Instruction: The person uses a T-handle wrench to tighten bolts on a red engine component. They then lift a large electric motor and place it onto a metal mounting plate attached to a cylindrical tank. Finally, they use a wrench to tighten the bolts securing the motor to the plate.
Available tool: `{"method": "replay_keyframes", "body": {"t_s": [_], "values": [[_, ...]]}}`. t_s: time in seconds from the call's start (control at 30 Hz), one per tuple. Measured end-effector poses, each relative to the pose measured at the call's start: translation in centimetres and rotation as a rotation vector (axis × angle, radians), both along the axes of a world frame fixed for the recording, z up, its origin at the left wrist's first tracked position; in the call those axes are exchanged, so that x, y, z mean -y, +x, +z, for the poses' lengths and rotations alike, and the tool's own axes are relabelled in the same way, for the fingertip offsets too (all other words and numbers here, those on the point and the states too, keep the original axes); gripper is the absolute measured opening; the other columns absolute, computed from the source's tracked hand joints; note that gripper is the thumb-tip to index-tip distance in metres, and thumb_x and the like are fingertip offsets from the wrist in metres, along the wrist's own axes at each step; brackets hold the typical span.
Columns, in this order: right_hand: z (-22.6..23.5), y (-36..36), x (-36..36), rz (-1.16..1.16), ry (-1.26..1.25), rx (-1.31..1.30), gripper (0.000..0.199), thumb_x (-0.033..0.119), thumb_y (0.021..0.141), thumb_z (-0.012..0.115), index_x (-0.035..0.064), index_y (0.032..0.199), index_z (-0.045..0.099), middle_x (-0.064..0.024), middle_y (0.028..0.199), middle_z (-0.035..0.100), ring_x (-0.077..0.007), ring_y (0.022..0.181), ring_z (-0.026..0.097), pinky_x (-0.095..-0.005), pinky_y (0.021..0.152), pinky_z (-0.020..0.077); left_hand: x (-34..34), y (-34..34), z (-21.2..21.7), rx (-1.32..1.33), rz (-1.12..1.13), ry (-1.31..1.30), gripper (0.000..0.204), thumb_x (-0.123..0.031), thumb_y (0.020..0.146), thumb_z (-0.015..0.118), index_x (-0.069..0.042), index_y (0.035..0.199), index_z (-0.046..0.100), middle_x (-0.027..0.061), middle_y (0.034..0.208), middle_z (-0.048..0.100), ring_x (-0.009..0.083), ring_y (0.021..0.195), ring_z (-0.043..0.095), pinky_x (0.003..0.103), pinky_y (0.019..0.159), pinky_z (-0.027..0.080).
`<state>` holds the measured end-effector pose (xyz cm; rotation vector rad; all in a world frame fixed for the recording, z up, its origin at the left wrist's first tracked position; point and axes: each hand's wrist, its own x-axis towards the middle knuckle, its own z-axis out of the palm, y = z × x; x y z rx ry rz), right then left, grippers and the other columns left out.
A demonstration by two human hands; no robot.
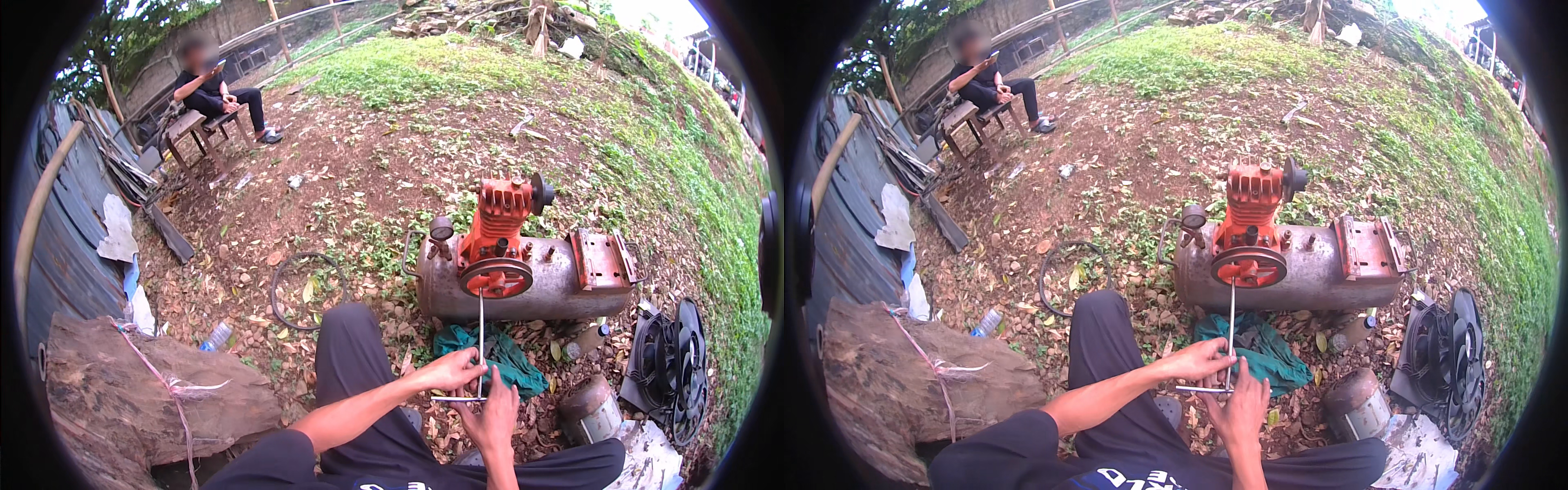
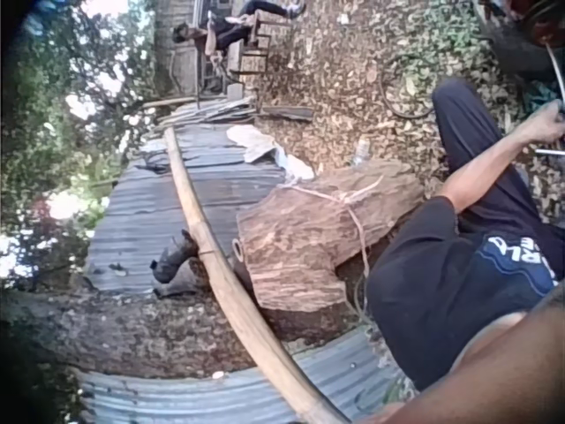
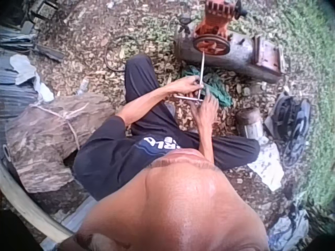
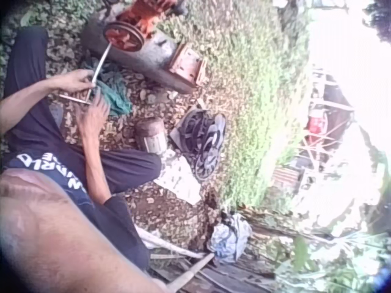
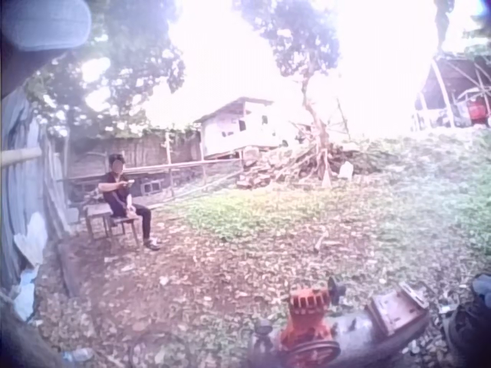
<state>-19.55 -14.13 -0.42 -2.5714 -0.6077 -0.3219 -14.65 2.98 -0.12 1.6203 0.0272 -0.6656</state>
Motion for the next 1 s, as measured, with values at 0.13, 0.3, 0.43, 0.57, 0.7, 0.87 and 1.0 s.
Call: {"method": "replay_keyframes", "body": {"t_s": [0.13, 0.3, 0.43, 0.57, 0.7, 0.87, 1.0], "values": [[-0.9, 0.5, -2.2, 0.044, 0.087, -0.169, 0.110, 0.048, 0.060, 0.086, -0.0063, 0.141, 0.034, -0.0125, 0.082, 0.065, -0.0300, 0.074, 0.062, -0.0414, 0.077, 0.0408, -1.1, 0.6, -1.8, 0.016, 0.050, 0.004, 0.031, -0.032, 0.101, 0.048, -0.002, 0.101, 0.054, 0.0016, 0.071, 0.059, 0.0107, 0.054, 0.060, 0.025, 0.048, 0.048], [-2.6, 0.6, -3.0, -0.063, 0.027, 0.008, 0.104, 0.056, 0.061, 0.082, -0.0055, 0.135, 0.044, -0.0090, 0.065, 0.058, -0.0252, 0.061, 0.057, -0.0381, 0.064, 0.0361, -1.2, 1.3, -1.6, 0.133, 0.090, 0.154, 0.036, -0.035, 0.101, 0.046, -0.003, 0.097, 0.061, -0.0027, 0.068, 0.057, 0.0090, 0.059, 0.056, 0.027, 0.056, 0.048], [-3.3, 0.5, -3.6, -0.060, 0.068, 0.059, 0.096, 0.055, 0.063, 0.081, -0.0050, 0.130, 0.050, -0.0101, 0.059, 0.057, -0.0264, 0.053, 0.055, -0.0367, 0.059, 0.0364, -1.0, 2.3, -4.5, 0.141, 0.321, -0.080, 0.040, -0.039, 0.102, 0.042, -0.005, 0.106, 0.063, 0.0008, 0.083, 0.060, 0.0096, 0.076, 0.057, 0.025, 0.064, 0.049], [-4.0, 0.8, -4.0, -0.065, 0.085, 0.088, 0.089, 0.053, 0.066, 0.080, -0.0048, 0.129, 0.052, -0.0114, 0.056, 0.058, -0.0269, 0.049, 0.057, -0.0366, 0.054, 0.0381, 0.1, 3.1, -5.1, -0.001, 0.487, -0.436, 0.042, -0.043, 0.101, 0.041, -0.009, 0.121, 0.056, 0.0028, 0.093, 0.063, 0.0123, 0.082, 0.059, 0.029, 0.072, 0.048], [-4.9, 0.9, -4.1, -0.047, 0.072, 0.139, 0.085, 0.053, 0.072, 0.075, -0.0050, 0.130, 0.052, -0.0066, 0.054, 0.054, -0.0240, 0.045, 0.054, -0.0364, 0.051, 0.0371, -0.2, 3.2, -6.9, -0.173, 0.417, -0.929, 0.047, -0.048, 0.102, 0.037, -0.010, 0.125, 0.051, 0.0056, 0.093, 0.064, 0.0199, 0.087, 0.061, 0.038, 0.082, 0.047], [-4.9, 1.0, -4.2, -0.046, 0.075, 0.139, 0.081, 0.054, 0.075, 0.074, -0.0044, 0.128, 0.054, -0.0120, 0.052, 0.056, -0.0283, 0.043, 0.056, -0.0372, 0.046, 0.0420, -0.2, 1.8, -8.2, -0.216, 0.189, -1.164, 0.062, -0.058, 0.098, 0.033, -0.005, 0.121, 0.054, 0.0157, 0.109, 0.066, 0.0316, 0.107, 0.060, 0.044, 0.098, 0.043], [-5.3, 1.0, -4.3, -0.088, 0.140, 0.121, 0.079, 0.057, 0.077, 0.070, -0.0014, 0.128, 0.055, -0.0137, 0.053, 0.057, -0.0303, 0.044, 0.058, -0.0396, 0.044, 0.0442, 0.4, 0.4, -6.7, -0.327, 0.123, -1.329, 0.077, -0.068, 0.093, 0.031, -0.002, 0.126, 0.054, 0.0209, 0.121, 0.061, 0.0356, 0.118, 0.055, 0.046, 0.107, 0.038]]}}
